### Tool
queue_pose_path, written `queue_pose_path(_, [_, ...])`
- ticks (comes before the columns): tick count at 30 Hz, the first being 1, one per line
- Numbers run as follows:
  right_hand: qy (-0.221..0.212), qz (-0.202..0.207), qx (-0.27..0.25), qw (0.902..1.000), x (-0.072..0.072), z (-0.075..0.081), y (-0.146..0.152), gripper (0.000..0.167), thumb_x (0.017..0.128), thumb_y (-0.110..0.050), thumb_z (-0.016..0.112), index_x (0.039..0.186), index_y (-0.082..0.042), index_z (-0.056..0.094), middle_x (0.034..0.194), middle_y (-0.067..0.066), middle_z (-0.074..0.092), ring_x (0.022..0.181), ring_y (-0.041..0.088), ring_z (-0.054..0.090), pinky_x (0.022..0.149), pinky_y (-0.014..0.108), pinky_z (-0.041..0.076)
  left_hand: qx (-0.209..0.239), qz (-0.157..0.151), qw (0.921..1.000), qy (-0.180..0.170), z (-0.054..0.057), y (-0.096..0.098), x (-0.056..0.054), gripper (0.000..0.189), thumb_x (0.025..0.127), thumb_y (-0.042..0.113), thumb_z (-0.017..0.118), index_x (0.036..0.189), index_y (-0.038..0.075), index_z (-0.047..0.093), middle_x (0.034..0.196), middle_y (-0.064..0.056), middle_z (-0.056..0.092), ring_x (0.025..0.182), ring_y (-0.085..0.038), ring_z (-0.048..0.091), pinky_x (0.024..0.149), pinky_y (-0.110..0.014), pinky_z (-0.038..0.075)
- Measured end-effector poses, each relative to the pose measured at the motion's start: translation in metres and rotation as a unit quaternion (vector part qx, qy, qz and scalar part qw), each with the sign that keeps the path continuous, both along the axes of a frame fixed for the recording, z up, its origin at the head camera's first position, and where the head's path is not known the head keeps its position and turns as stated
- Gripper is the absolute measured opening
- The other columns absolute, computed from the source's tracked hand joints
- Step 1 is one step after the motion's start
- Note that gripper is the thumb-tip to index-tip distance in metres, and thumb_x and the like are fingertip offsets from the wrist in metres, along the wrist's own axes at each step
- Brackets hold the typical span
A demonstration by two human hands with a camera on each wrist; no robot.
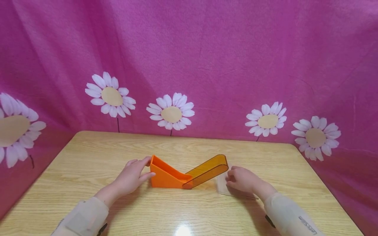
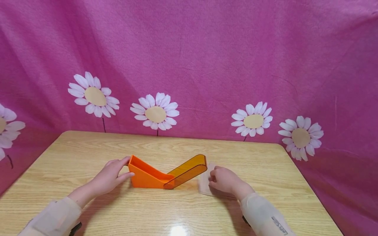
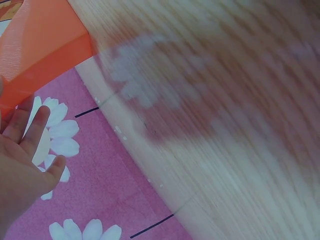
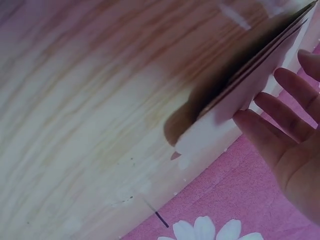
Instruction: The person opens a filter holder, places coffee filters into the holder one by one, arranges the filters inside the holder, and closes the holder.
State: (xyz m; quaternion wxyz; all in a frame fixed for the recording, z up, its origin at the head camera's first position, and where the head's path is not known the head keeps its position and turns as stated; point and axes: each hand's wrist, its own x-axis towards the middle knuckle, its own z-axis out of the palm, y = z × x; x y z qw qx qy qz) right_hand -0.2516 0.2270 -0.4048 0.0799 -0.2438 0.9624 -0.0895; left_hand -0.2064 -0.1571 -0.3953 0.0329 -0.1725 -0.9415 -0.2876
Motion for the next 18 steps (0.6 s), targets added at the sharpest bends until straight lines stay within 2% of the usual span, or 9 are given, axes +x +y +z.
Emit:
queue_pose_path(5, [0.025, 0.016, -0.010, 0.9995, 0.000, -0.001, 0.001, 0.006, 0.081, -0.013, 0.068, 0.079, -0.011, 0.063, 0.073, -0.004, 0.048, 0.066, 0.009, 0.044, 0.066, 0.028, 0.046, -0.001, -0.004, 0.9999, 0.013, 0.001, -0.001, 0.001, 0.042, 0.087, 0.027, 0.065, 0.123, 0.009, 0.052, 0.117, -0.005, 0.065, 0.111, -0.026, 0.059, 0.108, -0.056, 0.025])
queue_pose_path(7, [0.035, 0.003, -0.015, 0.9993, -0.002, -0.001, 0.002, 0.006, 0.079, -0.013, 0.069, 0.082, -0.009, 0.064, 0.073, -0.003, 0.049, 0.066, 0.010, 0.044, 0.064, 0.029, 0.045, -0.001, -0.004, 0.9999, 0.014, 0.001, 0.000, 0.002, 0.042, 0.087, 0.027, 0.065, 0.123, 0.009, 0.052, 0.117, -0.005, 0.065, 0.111, -0.026, 0.059, 0.108, -0.057, 0.025])
queue_pose_path(10, [0.044, -0.053, -0.008, 0.9976, -0.003, 0.001, 0.004, 0.020, 0.078, -0.016, 0.070, 0.093, -0.004, 0.064, 0.077, 0.002, 0.054, 0.068, 0.014, 0.049, 0.065, 0.032, 0.048, 0.001, -0.004, 0.9999, 0.011, 0.001, 0.001, 0.002, 0.042, 0.087, 0.027, 0.065, 0.123, 0.009, 0.052, 0.117, -0.005, 0.065, 0.111, -0.026, 0.059, 0.108, -0.056, 0.025])
queue_pose_path(13, [0.025, -0.129, 0.012, 0.9913, -0.005, 0.005, 0.007, 0.038, 0.076, -0.023, 0.073, 0.102, 0.002, 0.059, 0.083, 0.009, 0.059, 0.073, 0.021, 0.055, 0.067, 0.040, 0.051, 0.002, -0.002, 1.0000, 0.005, 0.001, 0.001, 0.002, 0.044, 0.087, 0.027, 0.065, 0.124, 0.010, 0.052, 0.118, -0.005, 0.065, 0.112, -0.026, 0.058, 0.108, -0.056, 0.025])
queue_pose_path(15, [-0.001, -0.165, 0.018, 0.9861, -0.006, 0.008, 0.010, 0.046, 0.074, -0.025, 0.075, 0.102, 0.005, 0.056, 0.086, 0.013, 0.061, 0.076, 0.024, 0.057, 0.070, 0.044, 0.051, 0.003, 0.001, 1.0000, 0.004, 0.001, 0.001, 0.002, 0.044, 0.087, 0.027, 0.065, 0.125, 0.010, 0.052, 0.118, -0.005, 0.065, 0.112, -0.026, 0.058, 0.108, -0.056, 0.025])
queue_pose_path(18, [-0.037, -0.195, 0.006, 0.9801, -0.006, 0.010, 0.013, 0.044, 0.071, -0.025, 0.077, 0.095, 0.003, 0.054, 0.083, 0.011, 0.060, 0.074, 0.024, 0.055, 0.069, 0.043, 0.049, 0.003, 0.003, 1.0000, 0.002, 0.001, 0.001, 0.002, 0.044, 0.087, 0.027, 0.065, 0.125, 0.010, 0.052, 0.118, -0.004, 0.065, 0.112, -0.026, 0.058, 0.108, -0.056, 0.025])
